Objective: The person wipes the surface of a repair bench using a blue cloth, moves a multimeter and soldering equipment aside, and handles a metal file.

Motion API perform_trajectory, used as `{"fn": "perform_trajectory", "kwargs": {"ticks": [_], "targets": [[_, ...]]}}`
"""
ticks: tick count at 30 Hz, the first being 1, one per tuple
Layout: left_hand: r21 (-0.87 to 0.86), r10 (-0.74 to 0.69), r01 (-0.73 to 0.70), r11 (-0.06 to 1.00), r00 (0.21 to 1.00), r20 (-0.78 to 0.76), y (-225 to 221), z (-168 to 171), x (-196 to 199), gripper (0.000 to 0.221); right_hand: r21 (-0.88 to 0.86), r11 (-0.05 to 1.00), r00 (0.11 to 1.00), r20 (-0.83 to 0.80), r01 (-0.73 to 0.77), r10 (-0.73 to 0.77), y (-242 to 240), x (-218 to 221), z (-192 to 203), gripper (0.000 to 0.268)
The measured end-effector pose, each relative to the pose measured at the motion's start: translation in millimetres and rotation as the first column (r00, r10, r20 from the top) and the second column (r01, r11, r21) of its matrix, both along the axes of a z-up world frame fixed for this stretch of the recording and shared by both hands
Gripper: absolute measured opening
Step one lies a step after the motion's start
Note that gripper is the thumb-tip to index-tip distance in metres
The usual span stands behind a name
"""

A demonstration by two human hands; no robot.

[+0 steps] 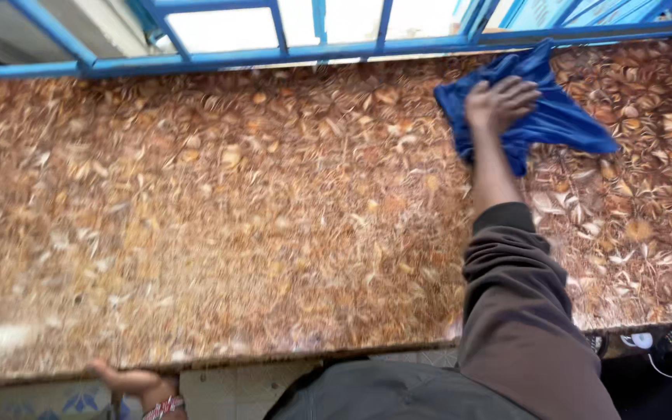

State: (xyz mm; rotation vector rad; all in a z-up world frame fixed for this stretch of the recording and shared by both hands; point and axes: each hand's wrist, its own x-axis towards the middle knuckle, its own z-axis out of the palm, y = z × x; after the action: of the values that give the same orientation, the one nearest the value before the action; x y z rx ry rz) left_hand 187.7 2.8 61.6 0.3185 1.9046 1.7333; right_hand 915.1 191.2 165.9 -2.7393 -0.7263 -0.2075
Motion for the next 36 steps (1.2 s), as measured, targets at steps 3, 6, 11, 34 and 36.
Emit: {"fn": "perform_trajectory", "kwargs": {"ticks": [3,6,11,34,36], "targets": [[0.050,-0.039,0.038,0.998,0.999,0.026,1.3,3.0,1.9,0.092,-0.204,0.931,0.953,-0.066,-0.304,0.296,12.2,-113.8,-5.6,0.080],[0.033,-0.089,0.090,0.995,0.995,-0.053,-3.7,11.5,5.9,0.094,-0.253,0.713,0.757,-0.207,-0.654,0.620,-36.1,-246.7,12.4,0.075],[0.102,-0.217,0.203,0.974,0.964,0.152,-18.8,20.5,9.0,0.108,0.106,0.433,0.439,0.040,-0.895,0.898,-129.0,-286.1,-23.8,0.071],[0.411,-0.334,0.162,0.897,0.858,0.389,-36.0,62.5,46.5,0.116,-0.150,0.444,0.451,-0.014,-0.883,0.892,-298.2,-390.5,-64.0,0.094],[0.517,-0.503,0.267,0.813,0.769,0.394,-34.1,41.6,37.3,0.122,-0.021,0.262,0.257,0.135,-0.965,0.957,-314.5,-376.3,-58.5,0.082]]}}
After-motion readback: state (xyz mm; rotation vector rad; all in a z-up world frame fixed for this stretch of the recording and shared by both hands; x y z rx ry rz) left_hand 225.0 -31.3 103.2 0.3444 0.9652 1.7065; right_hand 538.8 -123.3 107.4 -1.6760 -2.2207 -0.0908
